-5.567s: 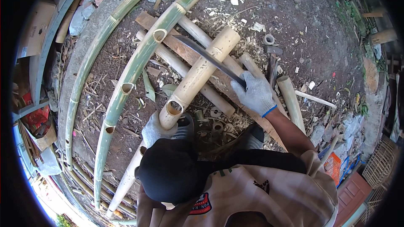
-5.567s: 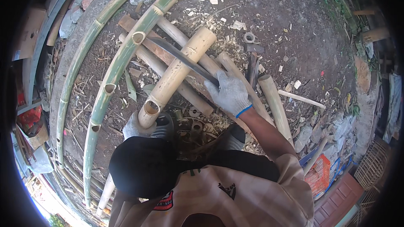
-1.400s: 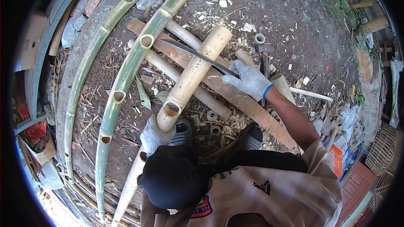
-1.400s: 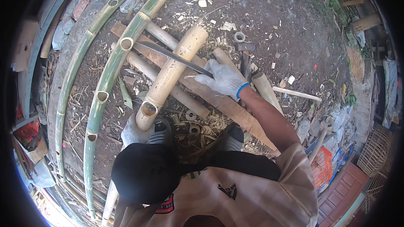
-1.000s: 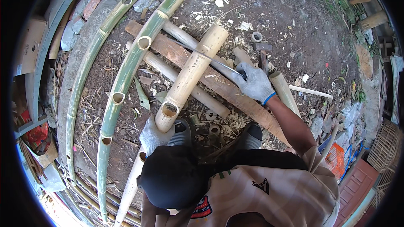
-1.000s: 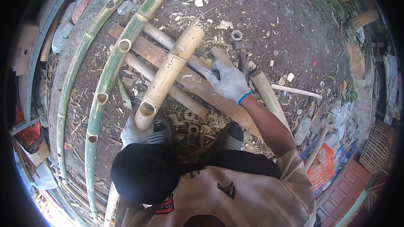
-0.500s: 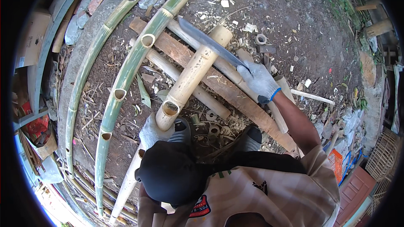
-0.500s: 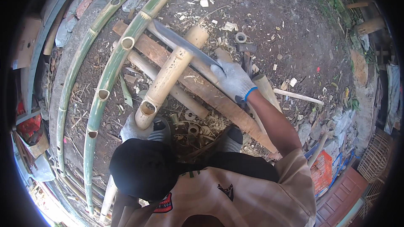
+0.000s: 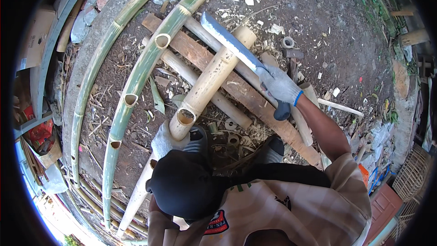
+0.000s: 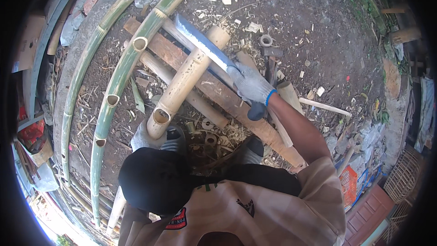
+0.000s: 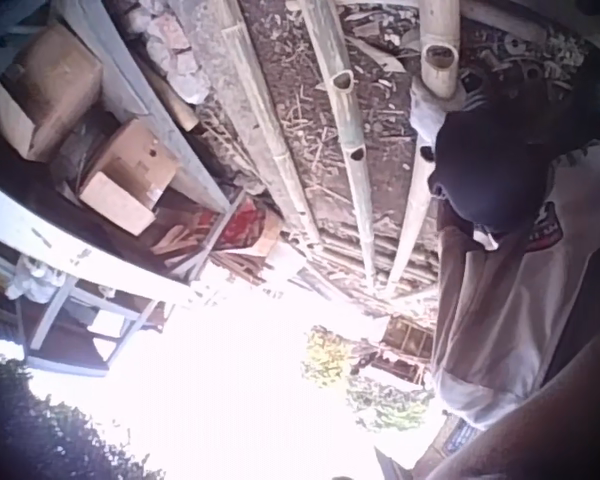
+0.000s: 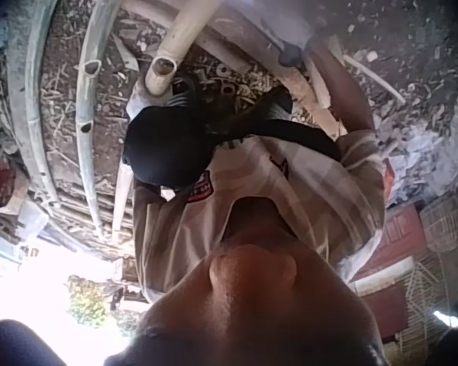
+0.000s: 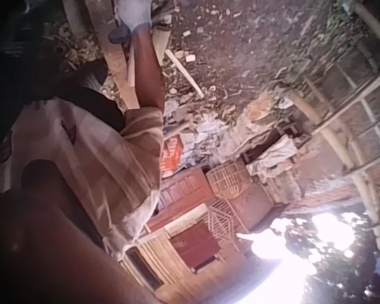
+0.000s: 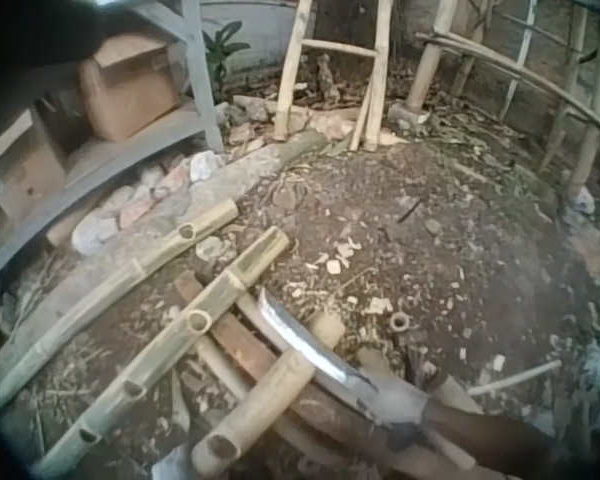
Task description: The person carves holes into bamboo poles using a machete while holding the poles by hand on a wooden support.
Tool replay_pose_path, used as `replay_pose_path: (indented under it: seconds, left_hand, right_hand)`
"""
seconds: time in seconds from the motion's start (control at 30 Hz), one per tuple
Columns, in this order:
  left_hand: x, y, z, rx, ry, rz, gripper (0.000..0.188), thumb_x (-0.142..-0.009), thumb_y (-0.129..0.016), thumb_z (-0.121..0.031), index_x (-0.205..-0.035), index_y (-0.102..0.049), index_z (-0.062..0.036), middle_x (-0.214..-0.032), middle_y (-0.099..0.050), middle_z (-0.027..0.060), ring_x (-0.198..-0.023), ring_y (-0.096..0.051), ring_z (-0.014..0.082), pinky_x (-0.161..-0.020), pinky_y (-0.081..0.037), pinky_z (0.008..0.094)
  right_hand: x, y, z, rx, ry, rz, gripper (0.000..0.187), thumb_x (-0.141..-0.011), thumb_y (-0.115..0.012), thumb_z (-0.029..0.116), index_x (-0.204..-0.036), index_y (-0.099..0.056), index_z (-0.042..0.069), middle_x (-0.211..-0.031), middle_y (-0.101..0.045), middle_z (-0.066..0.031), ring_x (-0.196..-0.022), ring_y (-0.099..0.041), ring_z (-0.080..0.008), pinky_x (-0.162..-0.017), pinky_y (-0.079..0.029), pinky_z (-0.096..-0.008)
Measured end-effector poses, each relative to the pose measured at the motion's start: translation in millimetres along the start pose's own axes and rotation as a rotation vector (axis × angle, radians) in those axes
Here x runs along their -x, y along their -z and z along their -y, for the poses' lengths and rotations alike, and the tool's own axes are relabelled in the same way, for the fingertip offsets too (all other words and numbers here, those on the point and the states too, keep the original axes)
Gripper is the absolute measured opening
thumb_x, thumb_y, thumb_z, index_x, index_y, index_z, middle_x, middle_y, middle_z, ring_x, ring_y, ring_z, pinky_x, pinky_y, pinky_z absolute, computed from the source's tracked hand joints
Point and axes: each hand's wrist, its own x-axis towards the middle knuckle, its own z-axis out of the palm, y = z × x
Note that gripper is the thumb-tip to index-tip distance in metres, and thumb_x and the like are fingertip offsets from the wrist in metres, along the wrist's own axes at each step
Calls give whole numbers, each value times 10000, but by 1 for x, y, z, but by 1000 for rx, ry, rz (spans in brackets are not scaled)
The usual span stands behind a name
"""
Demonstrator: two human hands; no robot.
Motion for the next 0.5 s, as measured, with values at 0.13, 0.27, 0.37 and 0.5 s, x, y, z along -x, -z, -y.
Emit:
replay_pose_path:
  seconds: [0.13, 0.27, 0.37, 0.5]
  left_hand:
    - [1, 2, 0, 13, -5, 5, 786, -719, -890, -509, -1335, -667, -77, -1186, -753, 230, -1068, -751, 441, -939, -605, 544]
    - [2, 0, 8, 20, -19, -1, 809, -717, -890, -513, -1357, -655, -78, -1185, -754, 228, -1085, -747, 440, -949, -603, 539]
    - [-1, -1, 5, 13, -2, 13, 831, -713, -889, -523, -1369, -646, -75, -1193, -753, 227, -1091, -746, 436, -952, -603, 534]
    - [-2, 5, 0, 5, 43, 58, 786, -722, -897, -452, -1389, -655, -115, -1208, -767, 215, -1125, -751, 415, -977, -599, 519]
  right_hand:
    - [2, 16, 38, -634, -34, -283, 423, -1158, -478, 428, -1169, -606, 26, -712, -566, -53, -604, -605, -152, -555, -506, -319]
    - [-4, 1, 32, -657, 113, -465, 407, -1150, -490, 424, -1138, -570, 25, -702, -611, -55, -590, -645, -204, -565, -548, -355]
    - [-14, -11, -24, 162, 223, -76, 406, -1141, -503, 353, -1328, -624, 14, -975, -711, -223, -935, -697, -459, -908, -553, -517]
    - [-2, 13, 9, -109, -73, 169, 463, -1152, -517, 404, -1372, -614, 8, -872, -654, -121, -736, -682, -276, -705, -569, -438]
